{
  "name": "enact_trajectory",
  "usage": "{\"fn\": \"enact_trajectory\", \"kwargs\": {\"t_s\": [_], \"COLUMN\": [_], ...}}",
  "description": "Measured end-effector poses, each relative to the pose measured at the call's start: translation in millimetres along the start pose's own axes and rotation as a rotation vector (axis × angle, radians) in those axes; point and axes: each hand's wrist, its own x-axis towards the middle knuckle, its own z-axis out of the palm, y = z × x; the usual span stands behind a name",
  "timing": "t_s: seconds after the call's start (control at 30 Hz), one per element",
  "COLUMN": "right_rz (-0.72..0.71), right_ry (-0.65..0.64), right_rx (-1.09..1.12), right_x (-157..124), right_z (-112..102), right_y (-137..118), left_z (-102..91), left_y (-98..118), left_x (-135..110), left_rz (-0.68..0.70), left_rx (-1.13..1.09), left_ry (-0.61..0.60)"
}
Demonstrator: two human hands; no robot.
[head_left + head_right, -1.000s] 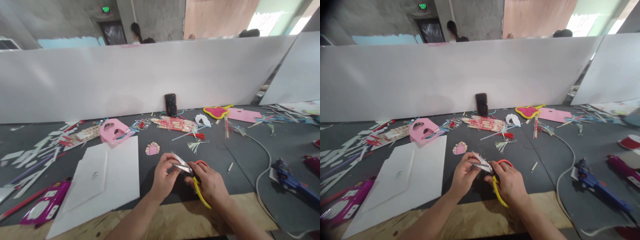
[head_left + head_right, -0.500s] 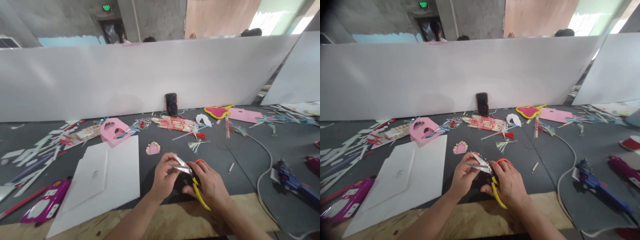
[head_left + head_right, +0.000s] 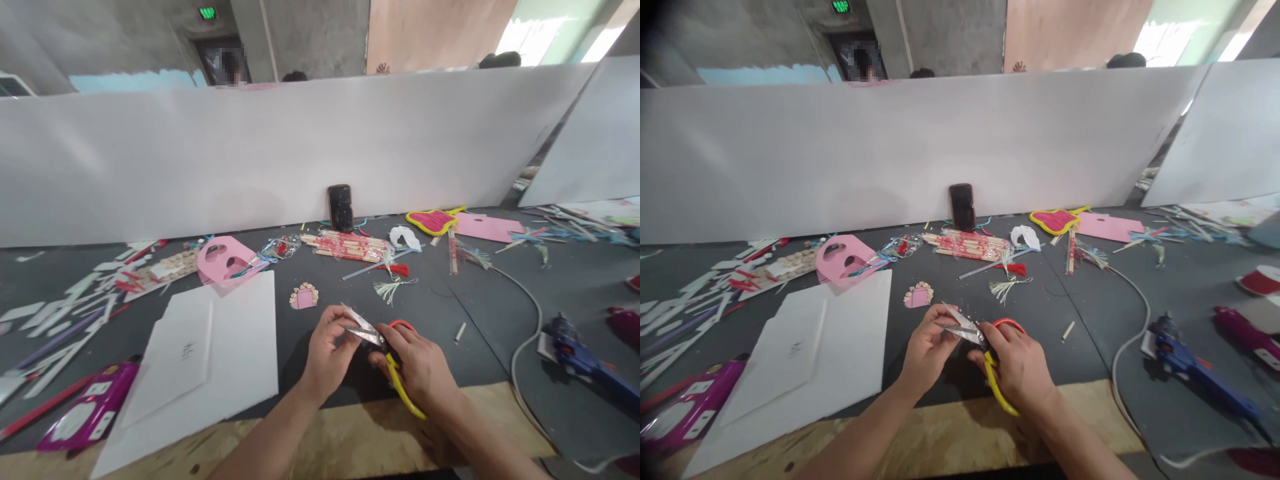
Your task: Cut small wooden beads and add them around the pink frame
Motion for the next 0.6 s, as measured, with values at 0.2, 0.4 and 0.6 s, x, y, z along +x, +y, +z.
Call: {"fn": "enact_trajectory", "kwargs": {"t_s": [0.2, 0.4, 0.6], "right_rz": [0.0, -0.002, -0.008], "right_ry": [0.022, -0.004, -0.026], "right_rx": [-0.018, -0.009, 0.026], "right_x": [-0.9, 3.2, 2.8], "right_z": [-0.6, -3.0, -3.7], "right_y": [-0.3, -4.1, -4.5], "left_z": [0.1, -2.1, -3.5], "left_y": [1.5, 2.0, -0.1], "left_x": [0.4, 0.6, 0.7], "left_rz": [0.01, 0.051, 0.087], "left_rx": [0.007, -0.04, -0.052], "left_ry": [0.033, 0.063, 0.05]}}
